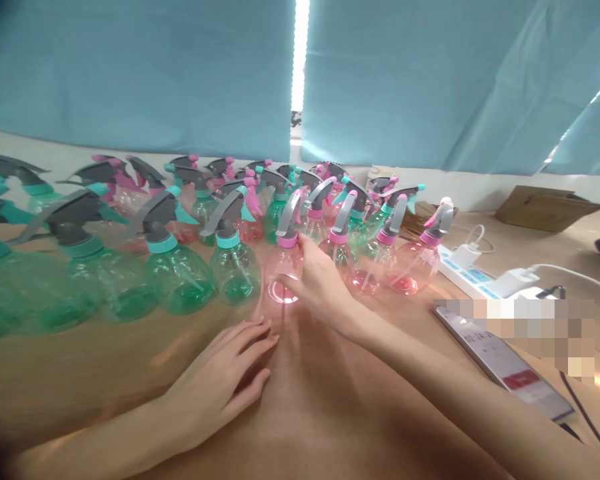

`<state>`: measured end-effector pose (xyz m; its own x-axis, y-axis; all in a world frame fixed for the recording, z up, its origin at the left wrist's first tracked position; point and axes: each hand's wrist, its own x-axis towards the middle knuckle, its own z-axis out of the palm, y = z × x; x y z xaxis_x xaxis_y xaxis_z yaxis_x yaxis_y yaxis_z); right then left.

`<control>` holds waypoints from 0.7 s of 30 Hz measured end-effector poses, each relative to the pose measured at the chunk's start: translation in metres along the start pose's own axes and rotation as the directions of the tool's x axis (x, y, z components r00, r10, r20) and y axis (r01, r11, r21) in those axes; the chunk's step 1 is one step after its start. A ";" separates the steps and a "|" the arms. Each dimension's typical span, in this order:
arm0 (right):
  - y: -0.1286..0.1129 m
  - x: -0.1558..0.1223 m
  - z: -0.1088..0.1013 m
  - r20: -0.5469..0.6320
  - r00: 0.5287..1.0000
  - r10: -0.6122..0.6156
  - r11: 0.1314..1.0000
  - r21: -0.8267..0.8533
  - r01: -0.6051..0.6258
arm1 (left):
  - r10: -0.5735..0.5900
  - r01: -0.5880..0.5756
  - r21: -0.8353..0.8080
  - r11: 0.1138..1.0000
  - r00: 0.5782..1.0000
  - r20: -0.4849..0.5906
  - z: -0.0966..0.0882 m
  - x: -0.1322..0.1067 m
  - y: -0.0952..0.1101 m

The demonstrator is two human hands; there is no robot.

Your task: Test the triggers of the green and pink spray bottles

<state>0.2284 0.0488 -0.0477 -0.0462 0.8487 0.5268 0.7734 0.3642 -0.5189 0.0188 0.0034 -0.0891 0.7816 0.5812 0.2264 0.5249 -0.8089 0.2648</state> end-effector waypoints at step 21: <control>0.002 -0.041 -0.053 -0.071 0.991 0.112 0.993 0.035 -0.110 | 0.020 -0.015 0.056 0.998 0.996 -0.084 0.017 0.008 -0.004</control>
<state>0.2649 -0.0052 -0.0347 0.0856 0.8550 0.5115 0.7513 0.2818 -0.5967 0.0286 0.0102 -0.1044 0.7606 0.5706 0.3098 0.5310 -0.8212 0.2089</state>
